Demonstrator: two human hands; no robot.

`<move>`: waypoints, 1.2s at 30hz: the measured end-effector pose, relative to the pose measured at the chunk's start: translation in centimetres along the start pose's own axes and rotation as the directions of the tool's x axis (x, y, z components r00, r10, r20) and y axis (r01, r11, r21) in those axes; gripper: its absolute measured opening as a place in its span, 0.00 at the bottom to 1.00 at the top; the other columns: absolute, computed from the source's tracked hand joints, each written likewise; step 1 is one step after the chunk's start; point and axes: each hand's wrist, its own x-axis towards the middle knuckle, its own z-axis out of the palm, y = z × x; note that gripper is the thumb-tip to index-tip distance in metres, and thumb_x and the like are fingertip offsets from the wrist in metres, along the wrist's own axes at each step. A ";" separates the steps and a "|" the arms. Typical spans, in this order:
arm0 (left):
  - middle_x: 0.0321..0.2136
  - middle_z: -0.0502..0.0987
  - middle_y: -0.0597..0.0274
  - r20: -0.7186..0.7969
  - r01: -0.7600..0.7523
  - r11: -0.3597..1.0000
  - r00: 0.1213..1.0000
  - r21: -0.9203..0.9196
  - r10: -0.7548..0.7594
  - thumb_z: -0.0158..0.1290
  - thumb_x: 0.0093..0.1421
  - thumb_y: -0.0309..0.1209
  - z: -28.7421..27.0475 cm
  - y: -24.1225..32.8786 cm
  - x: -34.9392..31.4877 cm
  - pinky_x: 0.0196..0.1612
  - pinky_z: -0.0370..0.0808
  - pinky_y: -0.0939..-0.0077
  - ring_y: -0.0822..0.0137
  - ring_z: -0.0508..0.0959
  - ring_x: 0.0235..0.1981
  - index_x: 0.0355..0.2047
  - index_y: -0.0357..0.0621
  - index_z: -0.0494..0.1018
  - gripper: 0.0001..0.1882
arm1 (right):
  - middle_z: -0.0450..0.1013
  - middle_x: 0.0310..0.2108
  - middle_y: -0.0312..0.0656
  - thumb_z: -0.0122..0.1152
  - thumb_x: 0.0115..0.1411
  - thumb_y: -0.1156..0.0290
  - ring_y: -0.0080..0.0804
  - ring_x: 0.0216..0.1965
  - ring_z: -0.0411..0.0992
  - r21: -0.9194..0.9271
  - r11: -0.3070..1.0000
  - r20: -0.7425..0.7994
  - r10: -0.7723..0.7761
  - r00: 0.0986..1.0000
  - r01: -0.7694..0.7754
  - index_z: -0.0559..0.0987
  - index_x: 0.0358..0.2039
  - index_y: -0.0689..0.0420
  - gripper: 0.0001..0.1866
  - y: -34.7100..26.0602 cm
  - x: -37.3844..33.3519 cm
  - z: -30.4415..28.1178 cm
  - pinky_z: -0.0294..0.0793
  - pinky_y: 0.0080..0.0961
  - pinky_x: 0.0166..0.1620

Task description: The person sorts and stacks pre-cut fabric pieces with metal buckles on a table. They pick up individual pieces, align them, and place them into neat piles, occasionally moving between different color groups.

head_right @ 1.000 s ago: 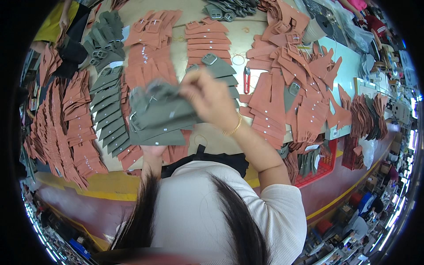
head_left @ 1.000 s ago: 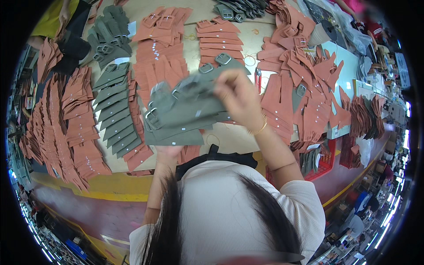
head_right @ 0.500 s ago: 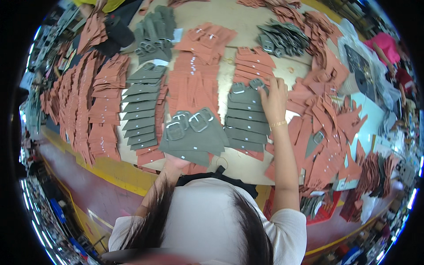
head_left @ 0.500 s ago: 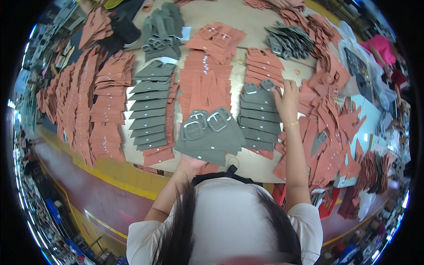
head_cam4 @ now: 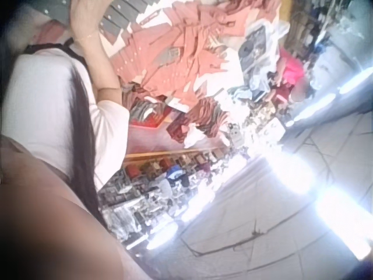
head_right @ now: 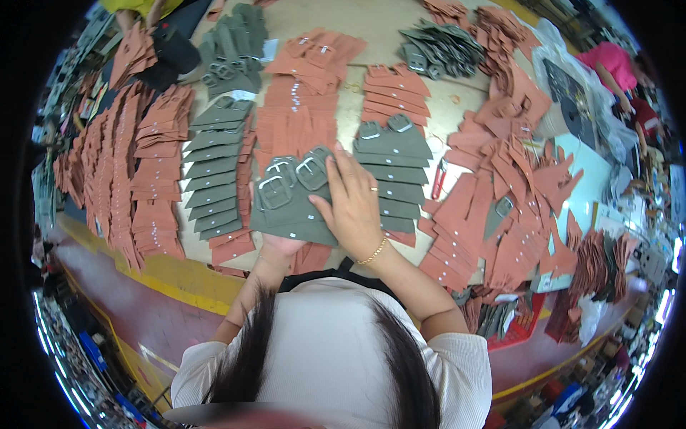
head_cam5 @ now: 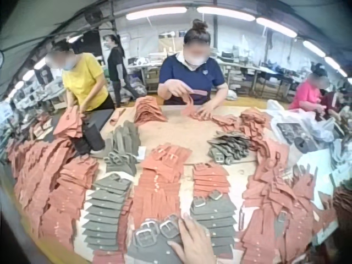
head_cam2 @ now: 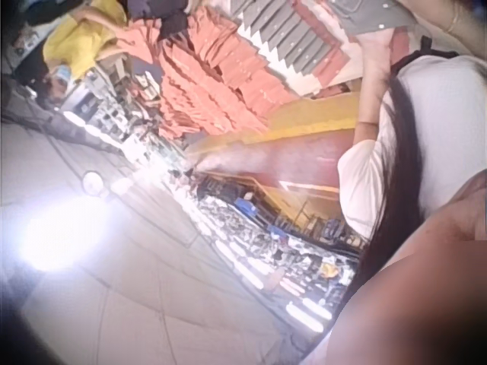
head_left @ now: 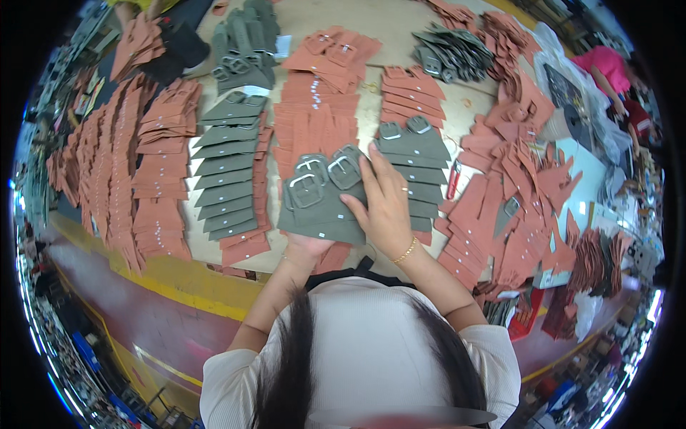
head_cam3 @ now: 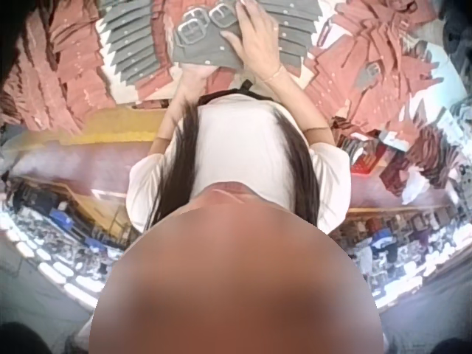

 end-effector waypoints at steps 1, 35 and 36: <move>0.62 0.65 0.54 -0.051 -0.023 1.000 0.998 0.020 0.024 0.33 0.61 0.68 -0.2 -0.1 0.1 0.65 0.57 0.45 0.49 0.64 0.62 0.61 0.52 0.65 0.41 | 0.60 0.63 0.48 0.69 0.50 0.64 0.47 0.61 0.61 0.062 0.998 -0.021 0.027 0.999 -0.026 0.68 0.57 0.64 0.36 -0.1 -0.2 0.2 0.59 0.42 0.59; 0.55 0.71 0.53 0.062 0.149 0.989 0.987 -0.018 -0.147 0.42 0.61 0.64 -1.0 1.3 0.3 0.60 0.64 0.48 0.50 0.69 0.56 0.55 0.45 0.70 0.37 | 0.68 0.54 0.49 0.68 0.53 0.54 0.47 0.56 0.67 0.158 0.985 0.192 0.038 0.981 -0.069 0.75 0.51 0.61 0.30 7.0 3.6 -2.1 0.66 0.37 0.57; 0.55 0.71 0.52 0.055 0.128 0.992 0.990 0.012 -0.128 0.42 0.60 0.64 -0.8 1.2 0.3 0.60 0.64 0.48 0.50 0.69 0.56 0.55 0.46 0.70 0.38 | 0.67 0.56 0.49 0.67 0.54 0.53 0.48 0.55 0.67 0.074 0.995 0.215 0.045 0.975 -0.063 0.75 0.50 0.63 0.31 5.2 2.8 -1.8 0.67 0.38 0.57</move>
